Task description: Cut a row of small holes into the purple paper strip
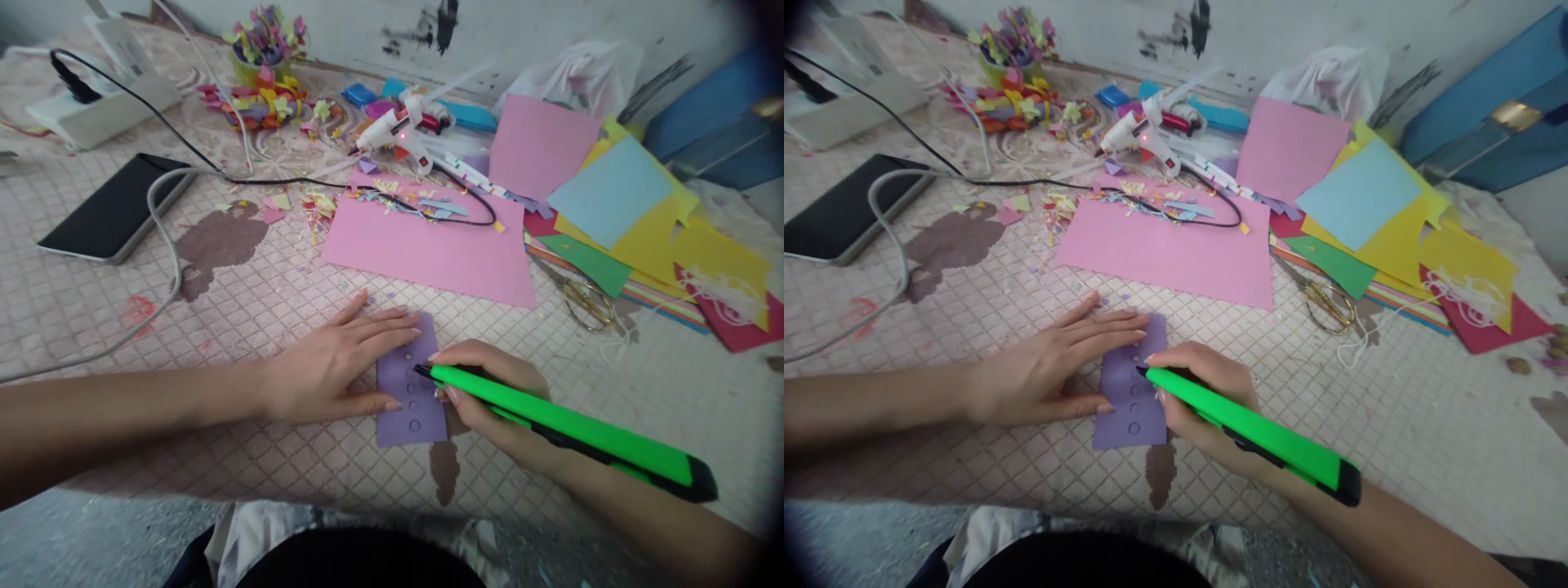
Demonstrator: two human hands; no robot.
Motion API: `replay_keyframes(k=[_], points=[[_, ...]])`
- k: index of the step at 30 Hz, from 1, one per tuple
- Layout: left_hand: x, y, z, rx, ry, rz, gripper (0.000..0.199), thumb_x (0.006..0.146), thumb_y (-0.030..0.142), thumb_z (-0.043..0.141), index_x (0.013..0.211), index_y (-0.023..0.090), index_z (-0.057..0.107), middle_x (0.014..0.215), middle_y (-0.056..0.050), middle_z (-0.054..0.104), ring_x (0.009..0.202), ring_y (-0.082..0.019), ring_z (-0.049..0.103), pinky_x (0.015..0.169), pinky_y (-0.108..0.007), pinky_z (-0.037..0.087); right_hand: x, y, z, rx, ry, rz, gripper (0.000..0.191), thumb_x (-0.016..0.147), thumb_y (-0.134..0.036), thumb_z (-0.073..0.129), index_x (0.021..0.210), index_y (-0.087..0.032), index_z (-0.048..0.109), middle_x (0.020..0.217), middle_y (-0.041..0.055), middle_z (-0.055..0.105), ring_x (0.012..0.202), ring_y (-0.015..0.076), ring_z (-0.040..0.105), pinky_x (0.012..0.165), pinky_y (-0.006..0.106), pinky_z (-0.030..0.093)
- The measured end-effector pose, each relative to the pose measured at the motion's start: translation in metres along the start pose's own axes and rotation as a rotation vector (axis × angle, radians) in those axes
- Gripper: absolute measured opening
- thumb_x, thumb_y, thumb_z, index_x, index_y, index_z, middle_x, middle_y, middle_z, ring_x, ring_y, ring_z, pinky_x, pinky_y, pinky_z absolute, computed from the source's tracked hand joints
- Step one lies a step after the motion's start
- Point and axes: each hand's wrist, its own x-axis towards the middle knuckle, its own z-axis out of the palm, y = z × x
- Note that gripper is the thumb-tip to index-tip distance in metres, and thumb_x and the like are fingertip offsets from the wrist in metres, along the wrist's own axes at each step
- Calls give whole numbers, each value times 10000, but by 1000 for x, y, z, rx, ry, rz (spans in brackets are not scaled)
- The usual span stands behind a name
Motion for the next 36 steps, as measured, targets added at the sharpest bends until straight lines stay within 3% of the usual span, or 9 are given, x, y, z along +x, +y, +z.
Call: replay_keyframes(k=[7, 36], points=[[0, -1, 3, -7, 23, 12, 580, 923, 307, 582, 1431, 145, 355, 1491, -148, 418, 1415, -252, 358, 1214, -533, 69, -2, 0, -1, 17, -21, 30, 277, 825, -104, 596, 1052, -254, 649, 934, 15, 702, 768, 147, 699, 651, 264, 561], [0, 1, 2, 19, 17, 12, 563, 933, 309, 566, 1430, 140, 364, 1494, -152, 411, 1415, -252, 358, 1211, -537, 76, 0, 0, 0, -30, -22, -9, 249, 833, -114, 599, 1044, -235, 652, 910, 17, 706, 760, 140, 687, 674, 274, 540]])
